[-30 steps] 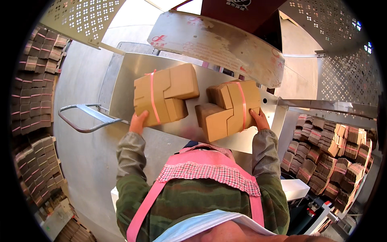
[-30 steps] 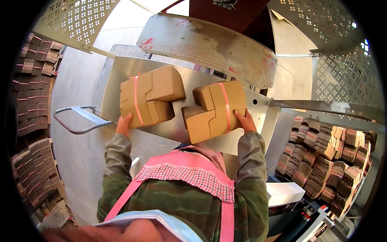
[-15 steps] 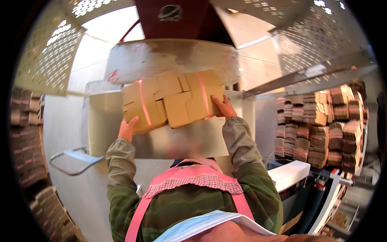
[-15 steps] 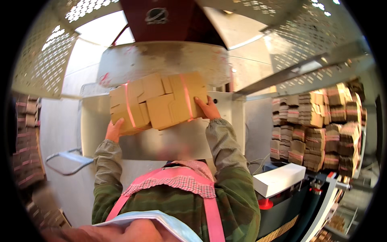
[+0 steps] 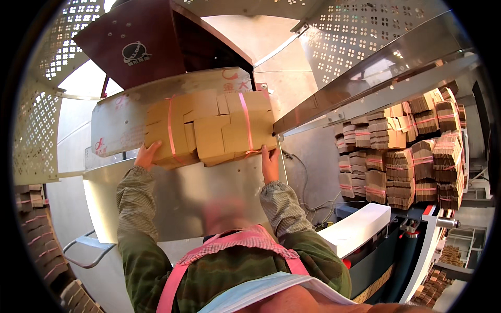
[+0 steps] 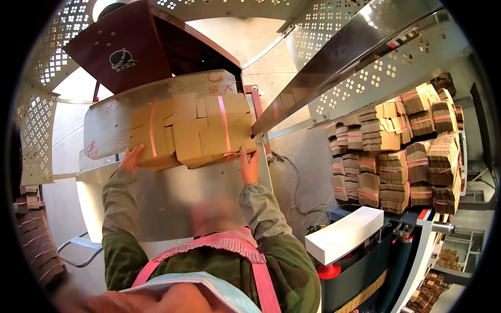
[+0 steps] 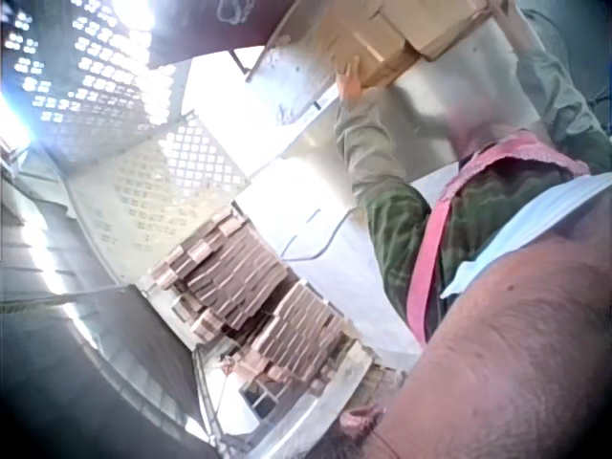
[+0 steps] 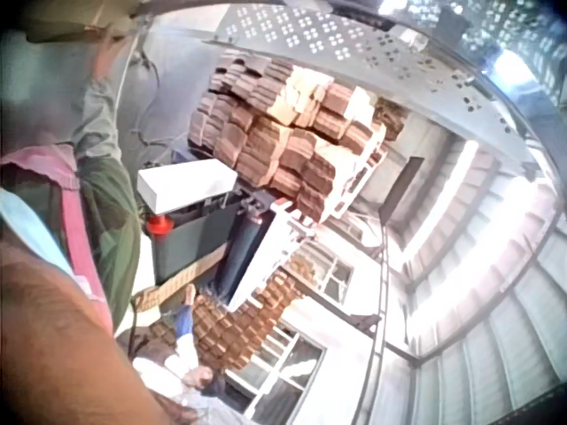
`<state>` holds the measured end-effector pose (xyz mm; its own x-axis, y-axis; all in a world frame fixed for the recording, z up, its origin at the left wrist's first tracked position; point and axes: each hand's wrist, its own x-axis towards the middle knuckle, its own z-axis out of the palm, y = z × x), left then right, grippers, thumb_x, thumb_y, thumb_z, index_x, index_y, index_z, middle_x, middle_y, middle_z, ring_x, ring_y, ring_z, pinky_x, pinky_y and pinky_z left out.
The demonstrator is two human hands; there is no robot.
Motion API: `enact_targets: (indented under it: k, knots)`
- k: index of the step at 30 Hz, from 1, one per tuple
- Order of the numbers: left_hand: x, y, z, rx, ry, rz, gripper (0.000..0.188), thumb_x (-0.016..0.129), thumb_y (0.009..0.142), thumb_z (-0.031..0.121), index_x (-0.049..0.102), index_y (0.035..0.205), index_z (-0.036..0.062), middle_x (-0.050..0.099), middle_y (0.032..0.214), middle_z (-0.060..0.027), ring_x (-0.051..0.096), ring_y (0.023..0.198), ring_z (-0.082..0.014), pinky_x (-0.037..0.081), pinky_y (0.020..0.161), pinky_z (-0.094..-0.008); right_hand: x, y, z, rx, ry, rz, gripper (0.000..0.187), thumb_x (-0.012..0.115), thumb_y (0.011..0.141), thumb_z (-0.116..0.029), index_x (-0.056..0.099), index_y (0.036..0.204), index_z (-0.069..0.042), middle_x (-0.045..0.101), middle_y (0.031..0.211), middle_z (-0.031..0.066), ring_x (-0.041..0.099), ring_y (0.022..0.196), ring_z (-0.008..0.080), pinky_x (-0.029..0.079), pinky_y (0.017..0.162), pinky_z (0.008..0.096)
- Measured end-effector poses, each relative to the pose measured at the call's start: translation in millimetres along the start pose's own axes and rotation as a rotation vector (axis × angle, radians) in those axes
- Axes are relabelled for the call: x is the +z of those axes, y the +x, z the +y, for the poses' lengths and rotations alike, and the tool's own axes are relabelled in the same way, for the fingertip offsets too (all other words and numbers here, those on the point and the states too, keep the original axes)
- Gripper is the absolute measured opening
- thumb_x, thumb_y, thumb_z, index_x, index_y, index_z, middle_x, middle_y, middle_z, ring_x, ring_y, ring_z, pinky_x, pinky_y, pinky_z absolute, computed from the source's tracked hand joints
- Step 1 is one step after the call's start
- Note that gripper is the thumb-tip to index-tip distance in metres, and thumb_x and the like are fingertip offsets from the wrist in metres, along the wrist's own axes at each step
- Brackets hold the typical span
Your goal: The person stacks flat cardboard pieces, places them into a strapping machine, and secures them with pink bands. They then remove the banded stacks and place them on a table. A coworker arranges additional cardboard pieces on a conveyor belt nearby.
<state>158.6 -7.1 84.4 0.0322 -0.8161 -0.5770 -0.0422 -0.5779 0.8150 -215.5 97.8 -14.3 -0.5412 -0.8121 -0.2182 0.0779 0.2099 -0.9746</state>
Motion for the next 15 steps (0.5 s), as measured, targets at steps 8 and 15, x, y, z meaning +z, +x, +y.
enact_targets:
  k: [8, 15]
  knots:
    - [-12.7, -7.4, -11.8, -0.104, 0.155, -0.021, 0.056, 0.063, 0.083, 0.037, 0.043, 0.129, 0.0112, 0.056, 0.116, -0.0075, 0.06, 0.097, -0.0224, 0.054, 0.067, -0.0384, -17.5, -29.6, -88.6, -0.651, -0.498, -0.236, 0.043, 0.06, 0.082, -0.01, 0.046, 0.122, -0.001, 0.044, 0.13, 0.0175, 0.038, 0.125, 0.0323, 0.034, 0.1, 0.0433]
    - [-7.2, -10.3, 7.1, -0.206, 0.255, -0.11, 0.064, 0.066, 0.08, 0.044, 0.043, 0.131, 0.0124, 0.055, 0.121, -0.0093, 0.057, 0.106, -0.0259, 0.056, 0.073, -0.0442, 83.0, -0.2, -101.6, -1.062, -0.717, -0.424, 0.035, 0.063, 0.08, -0.022, 0.058, 0.113, -0.011, 0.047, 0.128, 0.014, 0.038, 0.124, 0.0341, 0.027, 0.104, 0.0486]
